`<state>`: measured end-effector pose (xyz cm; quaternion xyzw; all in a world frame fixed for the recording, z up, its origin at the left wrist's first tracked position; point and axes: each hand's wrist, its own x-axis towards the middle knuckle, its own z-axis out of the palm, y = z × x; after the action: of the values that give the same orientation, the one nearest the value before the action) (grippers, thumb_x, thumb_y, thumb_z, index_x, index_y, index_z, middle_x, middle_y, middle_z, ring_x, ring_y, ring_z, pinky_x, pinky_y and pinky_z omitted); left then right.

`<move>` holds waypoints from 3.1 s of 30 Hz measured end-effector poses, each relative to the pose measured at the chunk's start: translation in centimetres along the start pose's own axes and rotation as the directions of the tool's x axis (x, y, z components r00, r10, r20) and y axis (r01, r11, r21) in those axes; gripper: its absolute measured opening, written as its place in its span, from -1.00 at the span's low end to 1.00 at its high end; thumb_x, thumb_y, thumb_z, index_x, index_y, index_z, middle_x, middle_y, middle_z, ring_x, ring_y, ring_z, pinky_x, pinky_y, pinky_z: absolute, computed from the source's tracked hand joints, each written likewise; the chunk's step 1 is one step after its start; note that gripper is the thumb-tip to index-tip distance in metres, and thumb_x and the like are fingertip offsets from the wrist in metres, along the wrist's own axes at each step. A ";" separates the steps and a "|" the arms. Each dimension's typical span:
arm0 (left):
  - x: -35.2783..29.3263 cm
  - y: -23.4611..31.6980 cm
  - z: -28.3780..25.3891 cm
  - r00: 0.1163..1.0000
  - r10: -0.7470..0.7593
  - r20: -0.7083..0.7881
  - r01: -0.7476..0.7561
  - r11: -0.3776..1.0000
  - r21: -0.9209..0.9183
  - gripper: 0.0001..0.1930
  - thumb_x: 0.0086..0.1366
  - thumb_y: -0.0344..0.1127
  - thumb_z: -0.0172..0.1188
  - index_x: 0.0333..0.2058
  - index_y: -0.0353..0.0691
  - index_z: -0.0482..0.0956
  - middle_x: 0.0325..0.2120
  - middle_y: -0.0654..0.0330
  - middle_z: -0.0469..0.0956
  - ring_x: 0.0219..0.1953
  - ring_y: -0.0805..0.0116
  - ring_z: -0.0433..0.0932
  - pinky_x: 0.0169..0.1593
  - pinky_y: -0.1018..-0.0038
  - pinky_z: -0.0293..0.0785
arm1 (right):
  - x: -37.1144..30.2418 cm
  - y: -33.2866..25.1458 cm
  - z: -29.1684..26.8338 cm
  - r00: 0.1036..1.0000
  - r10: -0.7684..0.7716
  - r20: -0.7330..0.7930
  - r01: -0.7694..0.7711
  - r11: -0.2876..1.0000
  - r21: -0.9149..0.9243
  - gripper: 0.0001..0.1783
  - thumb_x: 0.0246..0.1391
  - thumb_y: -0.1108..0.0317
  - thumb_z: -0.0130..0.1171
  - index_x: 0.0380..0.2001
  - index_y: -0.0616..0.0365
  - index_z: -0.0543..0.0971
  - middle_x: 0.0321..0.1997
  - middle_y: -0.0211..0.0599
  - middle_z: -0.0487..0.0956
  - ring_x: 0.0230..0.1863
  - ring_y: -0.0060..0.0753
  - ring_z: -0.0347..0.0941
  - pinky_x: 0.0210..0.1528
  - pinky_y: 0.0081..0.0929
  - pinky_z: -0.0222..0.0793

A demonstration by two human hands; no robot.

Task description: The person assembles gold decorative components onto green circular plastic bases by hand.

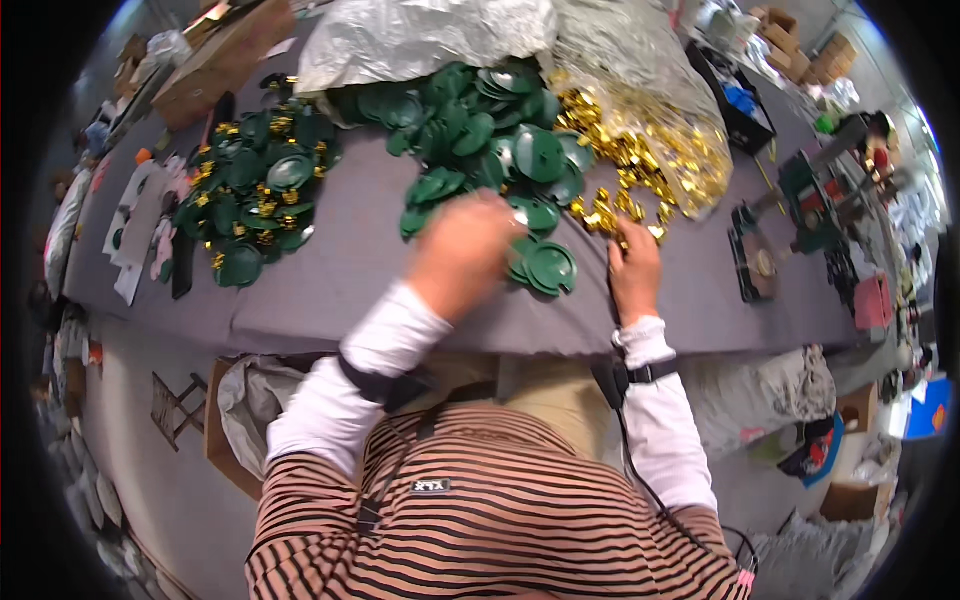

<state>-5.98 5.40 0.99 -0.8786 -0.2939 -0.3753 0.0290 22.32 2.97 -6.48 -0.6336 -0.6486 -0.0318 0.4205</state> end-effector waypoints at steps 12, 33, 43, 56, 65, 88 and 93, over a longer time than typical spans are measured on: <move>1.5 4.5 6.0 0.848 -0.429 0.310 0.526 0.617 -0.586 -0.75 0.29 -0.41 0.11 -0.07 -0.26 0.53 -0.21 0.22 0.61 -0.15 0.38 0.55 0.02 0.40 0.43 | -1.8 -4.3 -4.3 0.925 0.379 -0.005 -0.303 0.748 0.590 -0.72 -0.04 0.52 0.36 -0.19 0.24 0.64 -0.24 -0.35 0.64 -0.29 -0.59 0.54 -0.22 -0.63 0.46; 1.7 8.0 5.6 0.645 -0.354 0.677 0.507 -0.466 -0.726 -0.72 0.39 -0.48 -0.05 0.04 -0.31 0.42 -0.06 0.24 0.52 -0.04 0.48 0.50 0.10 0.47 0.44 | -3.4 -8.1 -5.4 0.917 0.384 0.106 -0.310 0.521 0.796 -0.68 -0.08 0.60 0.36 -0.18 0.26 0.62 -0.17 -0.20 0.62 -0.21 -0.48 0.58 -0.16 -0.58 0.53; 0.3 9.8 6.3 0.935 -0.346 0.073 0.312 0.710 -0.632 -0.60 0.19 -0.54 0.10 0.04 -0.42 0.42 -0.07 -0.15 0.53 -0.04 -0.07 0.54 0.01 0.22 0.48 | -4.0 -8.5 -5.8 0.837 0.490 0.243 -0.501 0.510 0.699 -0.74 -0.01 0.58 0.32 -0.19 0.34 0.60 -0.21 -0.28 0.63 -0.27 -0.54 0.57 -0.20 -0.59 0.53; -1.1 -14.8 -8.1 0.848 -0.385 -0.364 0.492 0.828 0.269 -0.60 0.25 -0.39 0.15 0.08 -0.24 0.45 0.02 -0.04 0.51 0.02 0.06 0.52 0.04 0.23 0.42 | 0.5 2.1 -3.6 0.990 0.098 -0.105 -0.120 0.966 -0.227 -0.52 -0.20 0.21 0.43 -0.15 0.08 0.58 0.12 -0.22 0.44 0.12 -0.08 0.30 0.18 -0.22 0.24; 0.0 -0.5 1.6 0.992 -0.104 0.069 0.112 0.985 -0.132 -0.55 0.02 -0.45 0.33 -0.04 -0.19 0.53 0.07 0.09 0.48 0.21 0.03 0.34 0.26 0.15 0.25 | 0.2 3.1 -2.7 0.964 0.264 0.037 -0.256 0.954 -0.154 -0.78 -0.16 0.33 0.39 -0.39 0.07 0.61 -0.09 -0.24 0.50 -0.01 -0.11 0.37 0.03 -0.24 0.31; 1.0 6.0 6.1 0.677 -0.474 0.563 0.555 -0.173 -0.814 -0.73 0.41 -0.38 0.01 0.01 -0.39 0.45 -0.14 0.20 0.57 -0.15 0.51 0.54 0.00 0.53 0.47 | -1.6 -7.4 -5.3 0.999 -0.029 0.032 0.015 0.924 0.381 -0.75 -0.05 0.62 0.24 -0.23 0.17 0.65 -0.45 -0.27 0.59 -0.44 -0.33 0.46 -0.40 -0.47 0.37; 0.7 6.4 6.0 0.656 -0.453 0.604 0.581 -0.207 -0.787 -0.73 0.41 -0.40 0.02 0.02 -0.39 0.44 -0.15 0.23 0.57 -0.16 0.51 0.54 -0.02 0.55 0.46 | -2.0 -7.4 -5.3 0.994 -0.065 0.084 0.030 0.930 0.365 -0.73 -0.05 0.62 0.24 -0.23 0.14 0.66 -0.47 -0.27 0.59 -0.45 -0.37 0.47 -0.39 -0.48 0.38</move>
<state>1.71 2.13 -1.79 -0.4681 -0.3003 -0.3984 -0.7294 18.42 -3.05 -0.61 -0.5298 -0.6777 0.1086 0.4983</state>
